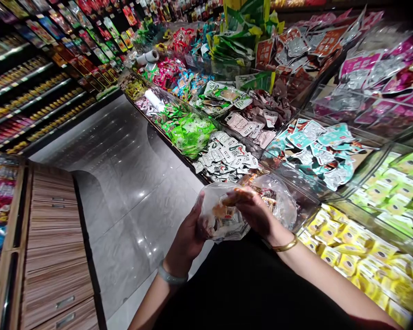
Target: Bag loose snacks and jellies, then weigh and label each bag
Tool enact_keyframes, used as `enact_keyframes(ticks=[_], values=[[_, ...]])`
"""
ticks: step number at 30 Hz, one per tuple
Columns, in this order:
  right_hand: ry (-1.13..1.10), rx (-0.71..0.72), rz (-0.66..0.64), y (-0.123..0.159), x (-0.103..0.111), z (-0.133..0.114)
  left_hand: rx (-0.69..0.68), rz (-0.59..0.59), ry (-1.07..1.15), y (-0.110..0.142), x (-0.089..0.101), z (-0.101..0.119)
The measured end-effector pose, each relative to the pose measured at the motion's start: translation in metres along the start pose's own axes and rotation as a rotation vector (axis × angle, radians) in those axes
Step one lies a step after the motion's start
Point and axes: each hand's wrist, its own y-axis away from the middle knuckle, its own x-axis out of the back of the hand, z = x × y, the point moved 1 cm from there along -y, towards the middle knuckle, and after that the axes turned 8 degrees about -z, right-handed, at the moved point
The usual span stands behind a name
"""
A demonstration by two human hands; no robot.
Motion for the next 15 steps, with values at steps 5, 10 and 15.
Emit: enact_keyframes(ticks=[5,10,15], values=[[0.239,-0.13,-0.273,0.005,0.002,0.02,-0.048,0.035,-0.012,0.005,0.016,-0.001],[0.598,-0.011,-0.412,0.003,0.014,0.018,-0.071,0.085,-0.012,0.01,0.022,0.001],[1.042,0.088,-0.474,-0.003,0.016,0.019,-0.034,0.08,0.028,0.016,0.018,0.001]])
